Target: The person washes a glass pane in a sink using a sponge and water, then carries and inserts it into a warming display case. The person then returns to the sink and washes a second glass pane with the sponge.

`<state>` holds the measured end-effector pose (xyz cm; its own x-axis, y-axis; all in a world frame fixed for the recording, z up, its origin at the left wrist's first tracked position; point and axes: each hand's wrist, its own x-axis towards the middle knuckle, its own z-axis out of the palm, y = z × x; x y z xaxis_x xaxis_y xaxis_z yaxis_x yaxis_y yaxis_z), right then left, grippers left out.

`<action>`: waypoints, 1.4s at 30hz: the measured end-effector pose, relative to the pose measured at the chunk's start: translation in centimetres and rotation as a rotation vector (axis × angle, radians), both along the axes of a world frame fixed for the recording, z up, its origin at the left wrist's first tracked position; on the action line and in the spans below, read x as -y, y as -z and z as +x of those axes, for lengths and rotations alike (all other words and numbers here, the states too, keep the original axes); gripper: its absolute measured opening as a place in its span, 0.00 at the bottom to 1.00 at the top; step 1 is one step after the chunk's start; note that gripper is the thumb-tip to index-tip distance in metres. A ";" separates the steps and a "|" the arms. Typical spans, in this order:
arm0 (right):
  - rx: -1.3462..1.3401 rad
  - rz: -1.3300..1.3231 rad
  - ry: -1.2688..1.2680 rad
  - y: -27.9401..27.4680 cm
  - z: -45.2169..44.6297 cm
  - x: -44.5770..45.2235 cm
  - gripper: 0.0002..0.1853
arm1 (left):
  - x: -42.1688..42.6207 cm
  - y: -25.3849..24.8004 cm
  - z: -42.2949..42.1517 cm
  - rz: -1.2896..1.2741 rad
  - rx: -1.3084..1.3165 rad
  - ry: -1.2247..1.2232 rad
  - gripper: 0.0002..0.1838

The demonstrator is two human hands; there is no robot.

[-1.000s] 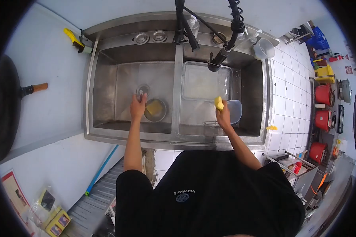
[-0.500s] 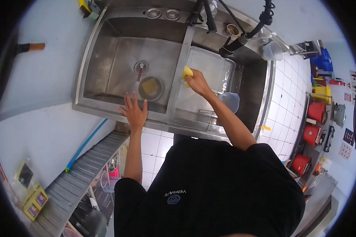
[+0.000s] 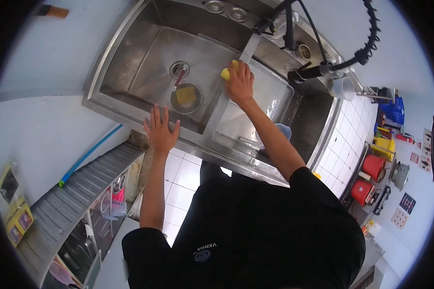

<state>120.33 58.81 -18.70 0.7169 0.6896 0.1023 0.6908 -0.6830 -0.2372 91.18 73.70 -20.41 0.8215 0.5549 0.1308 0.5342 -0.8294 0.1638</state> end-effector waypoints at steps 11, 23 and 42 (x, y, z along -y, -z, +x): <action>0.022 -0.071 -0.250 3.6 -4.1 6.9 0.28 | -0.5 0.0 0.0 -0.050 -0.002 0.013 0.37; -0.384 0.005 -0.485 2.3 -7.5 0.9 0.29 | -1.2 -0.3 0.5 -0.056 -0.014 0.024 0.39; 0.096 0.061 -0.567 6.0 4.3 -13.3 0.28 | -0.6 0.0 0.4 -0.017 0.017 0.022 0.36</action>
